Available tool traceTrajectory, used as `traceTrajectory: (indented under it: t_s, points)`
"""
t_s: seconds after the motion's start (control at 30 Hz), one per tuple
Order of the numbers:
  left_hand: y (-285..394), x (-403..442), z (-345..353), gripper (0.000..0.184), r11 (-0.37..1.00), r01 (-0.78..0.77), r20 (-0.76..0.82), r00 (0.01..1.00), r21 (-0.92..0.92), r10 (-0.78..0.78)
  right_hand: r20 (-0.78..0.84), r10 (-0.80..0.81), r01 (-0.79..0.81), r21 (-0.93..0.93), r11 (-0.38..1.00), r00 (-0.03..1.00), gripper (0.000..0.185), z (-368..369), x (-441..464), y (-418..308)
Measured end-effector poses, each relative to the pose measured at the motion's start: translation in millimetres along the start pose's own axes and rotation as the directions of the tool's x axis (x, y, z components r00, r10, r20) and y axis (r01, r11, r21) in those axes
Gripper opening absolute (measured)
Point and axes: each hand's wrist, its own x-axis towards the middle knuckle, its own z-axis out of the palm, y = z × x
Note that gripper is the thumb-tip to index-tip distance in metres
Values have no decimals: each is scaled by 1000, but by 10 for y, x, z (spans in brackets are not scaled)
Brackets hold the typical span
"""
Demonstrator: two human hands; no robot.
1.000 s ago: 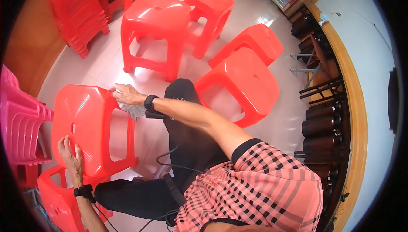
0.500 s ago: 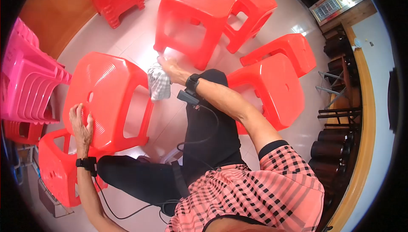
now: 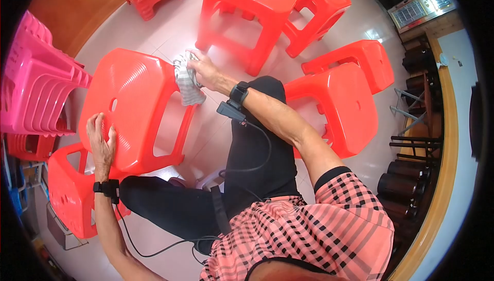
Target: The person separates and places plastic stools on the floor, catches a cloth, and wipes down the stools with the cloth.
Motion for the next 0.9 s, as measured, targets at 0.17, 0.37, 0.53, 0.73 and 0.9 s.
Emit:
traceTrajectory:
  t_s: [0.17,0.37,0.53,0.73,0.9]
  points:
    - [-38,5,30,41,1000,-15,-9,1000,1,15,91,17,-17,-6,1000,996,52,-16,-7,-43]
    - [-56,-11,55,40,1000,-16,-32,999,11,16,50,61,-58,-66,996,997,42,23,-62,-93]
    - [-74,-36,43,42,1000,-3,-18,1000,8,4,35,-24,34,-341,940,999,36,-20,26,11]
    - [-87,-55,41,43,1000,0,-15,1000,27,1,-10,-13,7,-499,866,1000,35,179,-205,-232]
    - [-5,-21,16,43,1000,15,4,1000,7,-15,91,-126,154,-686,711,988,44,40,-107,-83]
